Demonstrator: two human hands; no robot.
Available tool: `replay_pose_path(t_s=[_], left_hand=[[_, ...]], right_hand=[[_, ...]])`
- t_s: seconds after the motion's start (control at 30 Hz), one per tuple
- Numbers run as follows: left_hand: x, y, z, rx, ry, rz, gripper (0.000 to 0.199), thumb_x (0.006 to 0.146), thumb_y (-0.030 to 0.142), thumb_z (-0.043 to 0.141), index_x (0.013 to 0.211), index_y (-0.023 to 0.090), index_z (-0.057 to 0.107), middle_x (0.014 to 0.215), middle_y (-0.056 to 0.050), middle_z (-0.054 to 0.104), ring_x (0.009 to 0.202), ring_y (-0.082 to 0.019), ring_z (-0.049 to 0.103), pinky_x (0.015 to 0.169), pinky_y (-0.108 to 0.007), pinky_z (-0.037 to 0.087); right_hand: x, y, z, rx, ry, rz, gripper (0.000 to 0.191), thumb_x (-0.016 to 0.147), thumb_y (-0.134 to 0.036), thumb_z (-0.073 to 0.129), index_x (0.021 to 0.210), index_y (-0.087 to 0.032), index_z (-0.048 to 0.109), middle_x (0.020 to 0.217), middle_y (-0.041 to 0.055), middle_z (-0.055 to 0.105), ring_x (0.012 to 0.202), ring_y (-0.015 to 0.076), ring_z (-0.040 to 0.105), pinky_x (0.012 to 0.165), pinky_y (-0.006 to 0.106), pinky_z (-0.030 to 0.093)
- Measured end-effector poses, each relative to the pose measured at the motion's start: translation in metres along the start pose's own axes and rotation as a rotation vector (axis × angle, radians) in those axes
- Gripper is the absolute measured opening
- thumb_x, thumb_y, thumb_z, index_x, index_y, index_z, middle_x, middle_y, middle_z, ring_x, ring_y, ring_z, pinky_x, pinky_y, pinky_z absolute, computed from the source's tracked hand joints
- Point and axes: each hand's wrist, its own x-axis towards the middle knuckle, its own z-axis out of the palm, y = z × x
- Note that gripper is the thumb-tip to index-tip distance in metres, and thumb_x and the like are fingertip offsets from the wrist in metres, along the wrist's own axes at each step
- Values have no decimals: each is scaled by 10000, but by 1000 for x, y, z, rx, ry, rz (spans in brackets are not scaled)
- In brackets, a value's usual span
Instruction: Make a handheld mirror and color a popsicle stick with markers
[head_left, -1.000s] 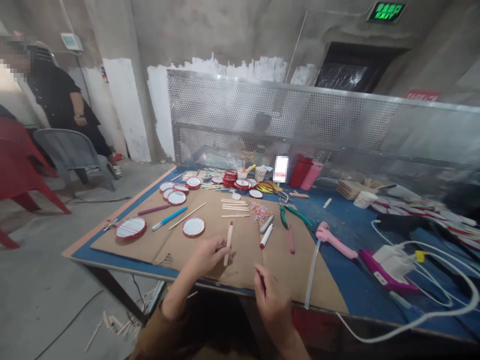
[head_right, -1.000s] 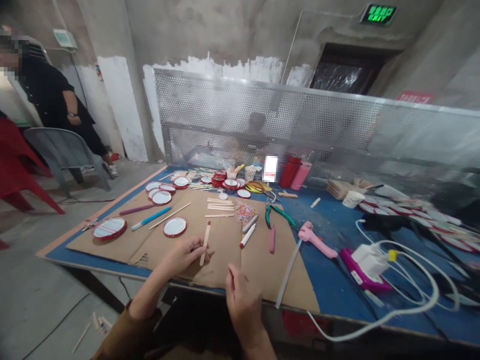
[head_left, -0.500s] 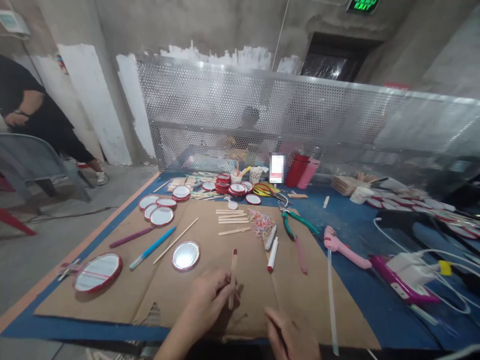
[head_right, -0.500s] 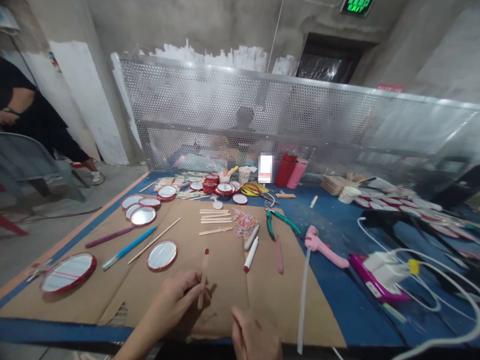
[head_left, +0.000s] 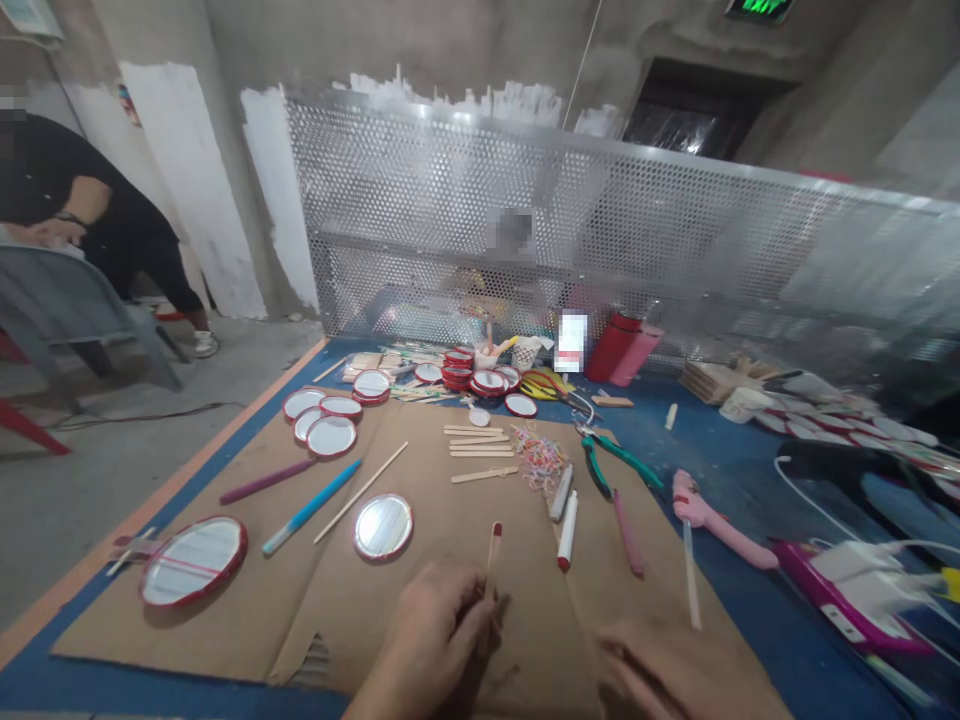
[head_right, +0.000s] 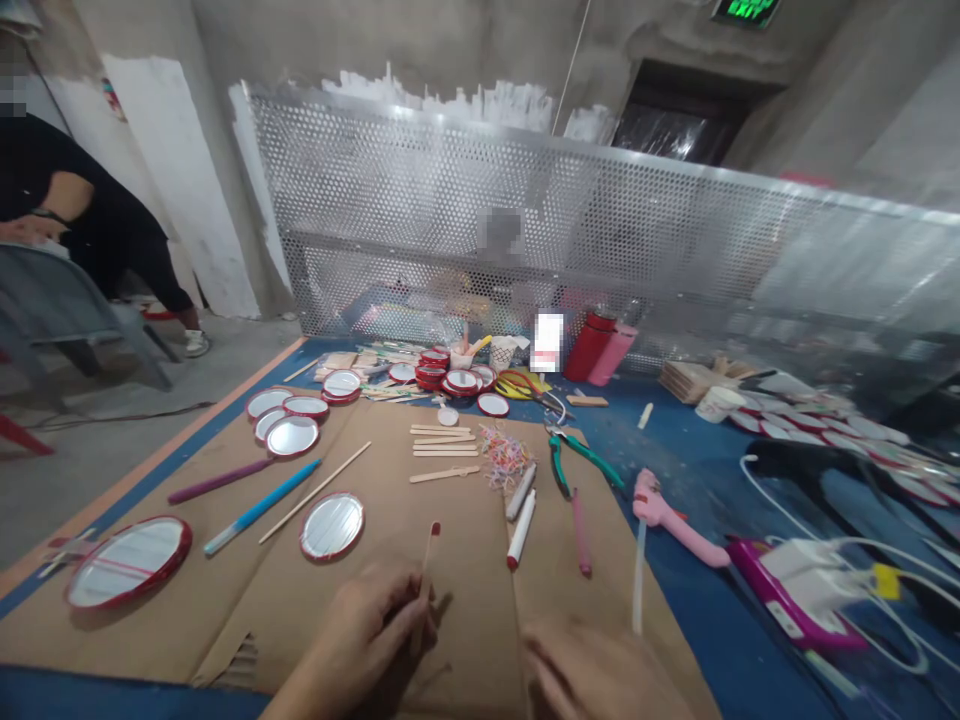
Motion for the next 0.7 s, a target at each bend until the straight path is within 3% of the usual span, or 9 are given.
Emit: replay_pose_path(t_s=[0.07, 0.27, 0.43, 0.57, 0.7], left_hand=[[0, 1, 0, 2, 0, 4, 220, 866, 241, 488, 690, 217, 616, 810, -48, 712, 831, -218, 615, 736, -294, 387], [-3, 3, -5, -21, -23, 52, 253, 898, 257, 464, 695, 220, 610, 783, -33, 699, 812, -204, 608, 744, -285, 382], [-4, 4, -7, -6, -36, 1, 245, 891, 270, 467, 717, 222, 633, 806, -47, 700, 827, -220, 611, 737, -296, 384], [-3, 5, -6, -36, -28, -9, 243, 891, 275, 465, 715, 225, 624, 806, -45, 706, 829, -217, 614, 733, -290, 387], [-3, 1, -2, -21, 1, 6, 218, 882, 274, 469, 730, 225, 617, 818, -49, 714, 812, -212, 612, 710, -285, 382]], right_hand=[[9, 21, -1, -38, 22, 20, 209, 943, -253, 474, 921, -300, 677, 729, -27, 755, 584, 128, 701, 514, 206, 488], [41, 74, 13, -98, -151, 116, 291, 950, -219, 400, 804, -232, 652, 770, 19, 722, 676, 147, 656, 610, 246, 467], [67, 92, 21, -151, -209, 203, 182, 894, -200, 511, 812, -232, 670, 828, 27, 723, 792, 174, 653, 661, 252, 440], [96, 101, 22, -160, -191, 260, 167, 878, -203, 532, 794, -225, 675, 787, 27, 710, 737, 170, 629, 616, 244, 381], [143, 115, 21, -124, -154, 291, 148, 872, -221, 552, 798, -227, 680, 749, 14, 705, 678, 157, 607, 578, 244, 332]])
